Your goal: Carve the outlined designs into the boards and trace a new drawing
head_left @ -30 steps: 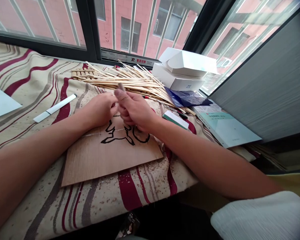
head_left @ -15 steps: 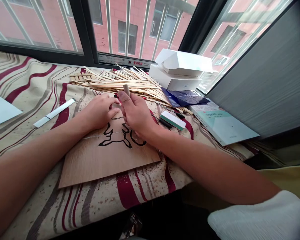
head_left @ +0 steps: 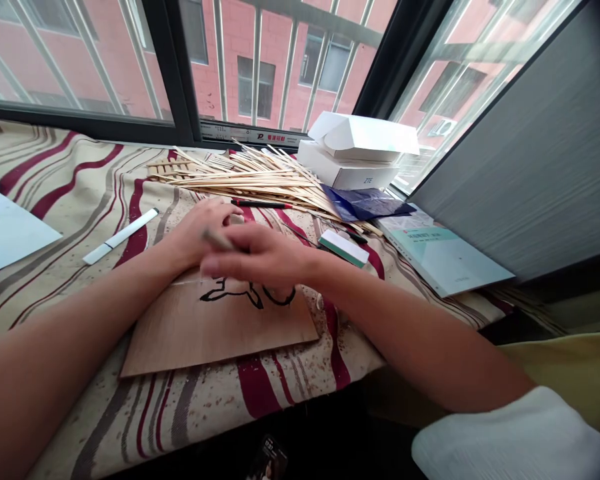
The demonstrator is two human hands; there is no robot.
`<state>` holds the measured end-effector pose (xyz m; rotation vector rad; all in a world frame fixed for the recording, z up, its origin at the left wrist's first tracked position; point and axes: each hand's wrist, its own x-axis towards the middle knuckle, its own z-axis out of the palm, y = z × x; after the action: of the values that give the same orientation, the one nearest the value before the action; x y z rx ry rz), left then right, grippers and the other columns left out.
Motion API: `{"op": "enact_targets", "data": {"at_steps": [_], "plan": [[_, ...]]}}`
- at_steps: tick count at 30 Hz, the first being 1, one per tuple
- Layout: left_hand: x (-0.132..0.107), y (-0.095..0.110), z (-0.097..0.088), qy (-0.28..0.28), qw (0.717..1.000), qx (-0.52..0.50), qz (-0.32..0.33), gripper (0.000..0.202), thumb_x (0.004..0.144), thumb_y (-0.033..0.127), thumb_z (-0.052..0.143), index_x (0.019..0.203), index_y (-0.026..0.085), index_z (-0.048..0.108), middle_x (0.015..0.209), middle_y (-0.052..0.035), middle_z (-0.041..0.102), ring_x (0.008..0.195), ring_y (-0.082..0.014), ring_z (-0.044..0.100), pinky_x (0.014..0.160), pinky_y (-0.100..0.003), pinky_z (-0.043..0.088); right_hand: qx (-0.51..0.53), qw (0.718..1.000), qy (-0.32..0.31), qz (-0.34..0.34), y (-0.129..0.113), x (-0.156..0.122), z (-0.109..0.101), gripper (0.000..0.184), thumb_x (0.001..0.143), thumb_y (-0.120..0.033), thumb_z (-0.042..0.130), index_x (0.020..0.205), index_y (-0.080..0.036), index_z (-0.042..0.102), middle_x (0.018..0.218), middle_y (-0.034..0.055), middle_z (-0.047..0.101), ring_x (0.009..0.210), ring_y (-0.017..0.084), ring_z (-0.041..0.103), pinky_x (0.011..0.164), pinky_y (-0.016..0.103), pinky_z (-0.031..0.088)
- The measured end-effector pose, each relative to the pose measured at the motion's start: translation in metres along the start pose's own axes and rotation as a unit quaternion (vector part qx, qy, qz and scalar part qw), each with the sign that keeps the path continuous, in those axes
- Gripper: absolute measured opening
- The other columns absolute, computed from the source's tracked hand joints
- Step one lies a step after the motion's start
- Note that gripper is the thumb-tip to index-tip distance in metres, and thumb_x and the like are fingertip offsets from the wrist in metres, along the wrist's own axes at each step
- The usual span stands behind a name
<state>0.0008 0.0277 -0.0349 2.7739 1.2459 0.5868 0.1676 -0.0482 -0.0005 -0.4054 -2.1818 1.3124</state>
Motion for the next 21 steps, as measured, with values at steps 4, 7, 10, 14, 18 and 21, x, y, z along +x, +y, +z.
{"op": "enact_targets", "data": {"at_steps": [4, 7, 10, 14, 18, 21], "plan": [[-0.005, 0.01, -0.01, -0.025, 0.999, 0.002, -0.027, 0.05, 0.092, 0.035, 0.04, 0.122, 0.01, 0.07, 0.123, -0.0145, 0.073, 0.115, -0.0309, 0.065, 0.104, -0.045, 0.05, -0.307, 0.929, -0.205, 0.019, -0.032, -0.016, 0.003, 0.03, 0.091, -0.037, 0.072, 0.081, -0.02, 0.05, 0.067, -0.006, 0.045, 0.062, 0.011, 0.034, 0.06, 0.029, 0.024], [-0.007, 0.017, -0.013, -0.034, 0.999, 0.001, -0.032, 0.05, 0.093, 0.035, 0.036, 0.119, 0.013, 0.072, 0.121, -0.0125, 0.074, 0.113, -0.0308, 0.068, 0.101, -0.045, 0.052, -0.38, 0.881, -0.273, 0.067, -0.051, -0.021, 0.008, 0.032, 0.092, -0.049, 0.07, 0.093, -0.019, 0.059, 0.076, -0.0012, 0.06, 0.066, 0.014, 0.04, 0.06, 0.03, 0.024], [-0.009, 0.016, -0.014, -0.039, 0.999, 0.005, -0.019, 0.051, 0.093, 0.036, 0.034, 0.117, 0.014, 0.074, 0.122, -0.0112, 0.075, 0.115, -0.0303, 0.068, 0.102, -0.045, 0.052, -0.399, 0.858, -0.306, 0.104, -0.058, -0.018, 0.012, 0.023, 0.096, -0.041, 0.066, 0.102, -0.019, 0.062, 0.094, 0.0045, 0.07, 0.073, 0.016, 0.05, 0.063, 0.03, 0.027], [-0.011, 0.0, -0.015, -0.035, 0.999, 0.018, -0.031, 0.052, 0.092, 0.036, 0.034, 0.12, 0.016, 0.074, 0.126, -0.0099, 0.074, 0.118, -0.0294, 0.067, 0.104, -0.044, 0.051, -0.405, 0.856, -0.297, 0.121, -0.053, -0.014, 0.004, 0.022, 0.093, -0.039, 0.069, 0.099, -0.019, 0.062, 0.089, 0.0028, 0.068, 0.072, 0.017, 0.048, 0.062, 0.03, 0.026], [-0.013, -0.02, -0.023, -0.032, 0.993, 0.08, -0.075, 0.051, 0.091, 0.034, 0.034, 0.116, 0.017, 0.075, 0.123, -0.0104, 0.075, 0.115, -0.0304, 0.068, 0.099, -0.044, 0.053, -0.428, 0.864, -0.245, 0.103, -0.039, -0.014, -0.008, 0.014, 0.093, -0.028, 0.068, 0.093, -0.018, 0.058, 0.086, 0.0019, 0.063, 0.071, 0.015, 0.042, 0.062, 0.03, 0.023], [-0.015, -0.024, -0.029, -0.04, 0.985, 0.128, -0.112, 0.049, 0.092, 0.035, 0.035, 0.113, 0.016, 0.075, 0.121, -0.0124, 0.075, 0.111, -0.031, 0.069, 0.095, -0.043, 0.054, -0.409, 0.883, -0.213, 0.091, -0.029, -0.013, -0.015, 0.017, 0.092, -0.026, 0.069, 0.087, -0.019, 0.054, 0.078, -0.0009, 0.055, 0.068, 0.013, 0.037, 0.062, 0.029, 0.023]]}}
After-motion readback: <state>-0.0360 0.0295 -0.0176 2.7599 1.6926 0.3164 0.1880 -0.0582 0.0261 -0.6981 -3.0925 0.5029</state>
